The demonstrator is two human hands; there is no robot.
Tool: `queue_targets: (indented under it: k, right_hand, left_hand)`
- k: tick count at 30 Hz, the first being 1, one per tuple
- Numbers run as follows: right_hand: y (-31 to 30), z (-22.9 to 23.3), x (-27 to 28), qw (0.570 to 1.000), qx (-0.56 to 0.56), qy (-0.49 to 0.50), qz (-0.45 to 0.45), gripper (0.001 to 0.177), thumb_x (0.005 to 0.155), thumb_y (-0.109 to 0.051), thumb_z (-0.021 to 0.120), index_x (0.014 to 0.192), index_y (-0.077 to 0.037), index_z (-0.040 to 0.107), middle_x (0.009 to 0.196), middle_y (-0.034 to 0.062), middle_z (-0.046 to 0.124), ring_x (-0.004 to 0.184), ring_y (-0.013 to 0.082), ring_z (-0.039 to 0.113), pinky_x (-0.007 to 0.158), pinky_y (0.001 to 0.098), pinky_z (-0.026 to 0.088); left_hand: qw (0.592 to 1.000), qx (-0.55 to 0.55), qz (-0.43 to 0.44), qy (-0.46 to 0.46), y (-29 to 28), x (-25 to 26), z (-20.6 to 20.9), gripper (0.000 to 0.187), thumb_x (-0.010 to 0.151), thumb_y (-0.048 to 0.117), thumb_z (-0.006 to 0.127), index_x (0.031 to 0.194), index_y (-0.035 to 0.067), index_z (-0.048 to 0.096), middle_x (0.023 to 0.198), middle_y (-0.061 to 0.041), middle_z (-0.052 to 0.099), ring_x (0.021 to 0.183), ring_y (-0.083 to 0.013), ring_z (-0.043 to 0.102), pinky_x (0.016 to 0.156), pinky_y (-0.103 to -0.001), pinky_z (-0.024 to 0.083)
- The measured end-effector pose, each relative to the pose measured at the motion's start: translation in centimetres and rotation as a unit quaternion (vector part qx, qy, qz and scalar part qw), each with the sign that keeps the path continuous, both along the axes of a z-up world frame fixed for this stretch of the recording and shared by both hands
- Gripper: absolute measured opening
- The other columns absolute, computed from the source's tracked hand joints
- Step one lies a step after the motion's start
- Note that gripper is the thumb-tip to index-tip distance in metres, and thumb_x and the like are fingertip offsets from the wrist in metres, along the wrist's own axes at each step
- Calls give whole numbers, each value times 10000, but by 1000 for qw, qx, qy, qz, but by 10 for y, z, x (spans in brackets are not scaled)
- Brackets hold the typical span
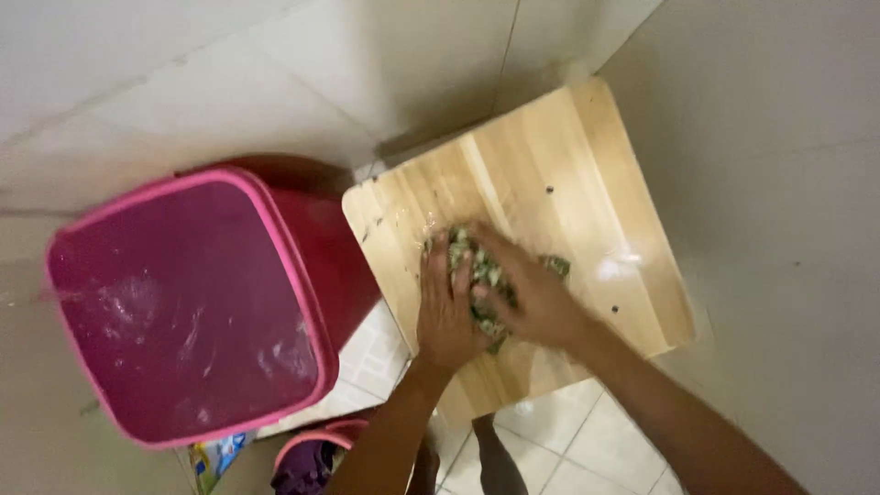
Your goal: Hand washing several items of clothing using a bucket of water and a wooden board for scrubbing.
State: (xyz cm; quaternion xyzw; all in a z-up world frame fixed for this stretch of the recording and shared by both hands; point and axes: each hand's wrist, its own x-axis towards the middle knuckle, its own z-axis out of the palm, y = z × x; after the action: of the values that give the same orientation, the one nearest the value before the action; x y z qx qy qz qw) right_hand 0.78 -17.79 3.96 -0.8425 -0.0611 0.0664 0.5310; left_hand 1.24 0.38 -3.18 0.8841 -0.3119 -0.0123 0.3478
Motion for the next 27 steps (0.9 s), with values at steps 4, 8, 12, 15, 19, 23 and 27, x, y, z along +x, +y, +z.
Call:
queue_targets:
  k: [4, 8, 12, 15, 19, 23, 27]
  right_hand:
    - [-18, -7, -2, 998, -46, -20, 28, 680, 989, -181, 612, 1581, -14, 322, 1661, 233, 319, 1547, 404, 282, 1254, 480, 233]
    - [9, -27, -42, 972, -162, -76, -154, 727, 980, -274, 678, 1585, -35, 353, 1638, 222, 369, 1532, 399, 340, 1250, 507, 240]
    - [62, -32, -59, 964, -3, -80, -255, 698, 1033, -264, 633, 1597, -6, 313, 1588, 240, 417, 1471, 348, 433, 1221, 432, 365]
    - [99, -13, -57, 957, 57, -33, -281, 665, 1050, -216, 613, 1601, -1, 308, 1598, 232, 398, 1468, 329, 423, 1217, 415, 364]
    - [158, 25, -43, 959, 137, -16, -247, 644, 1045, -207, 623, 1594, -16, 345, 1592, 201, 428, 1467, 310, 435, 1227, 405, 373]
    - [226, 56, -18, 971, 216, -32, -100, 645, 1044, -237, 627, 1594, -60, 338, 1677, 191, 335, 1563, 337, 351, 1272, 457, 342]
    - [299, 43, 17, 980, -100, -173, -6, 659, 1018, -314, 626, 1615, -202, 372, 1727, 263, 128, 1600, 463, 149, 1296, 558, 183]
  left_hand:
    - [1000, 9, 14, 20, -6, 1, 7, 1284, 614, 517, 947, 1599, 100, 238, 1645, -267, 245, 1527, -487, 233, 1256, -684, 171]
    - [996, 34, 26, 75, -6, -4, 25, 1227, 519, 389, 954, 1530, 86, 330, 1590, -263, 289, 1492, -508, 249, 1248, -665, 172]
    - [996, 78, 36, -4, 11, -19, 2, 1079, 633, 86, 862, 1619, 151, 428, 1684, -167, 366, 1607, -409, 329, 1347, -576, 258]
    - [986, -92, 63, 124, 37, -25, 17, 886, 737, 14, 754, 1567, 149, 474, 1617, -203, 404, 1497, -406, 393, 1269, -492, 382]
    - [968, -171, 142, 113, 108, -18, 97, 980, 611, 111, 924, 1486, 93, 483, 1515, -262, 398, 1408, -456, 399, 1169, -564, 355]
    - [951, -186, 228, 95, 204, -9, 113, 1024, 756, 138, 862, 1599, 21, 292, 1589, -264, 374, 1519, -422, 372, 1272, -518, 347]
    - [938, 103, 192, 268, 300, 23, 86, 1282, 682, 233, 1005, 1544, -32, 94, 1601, -309, 186, 1521, -418, 136, 1234, -537, 99]
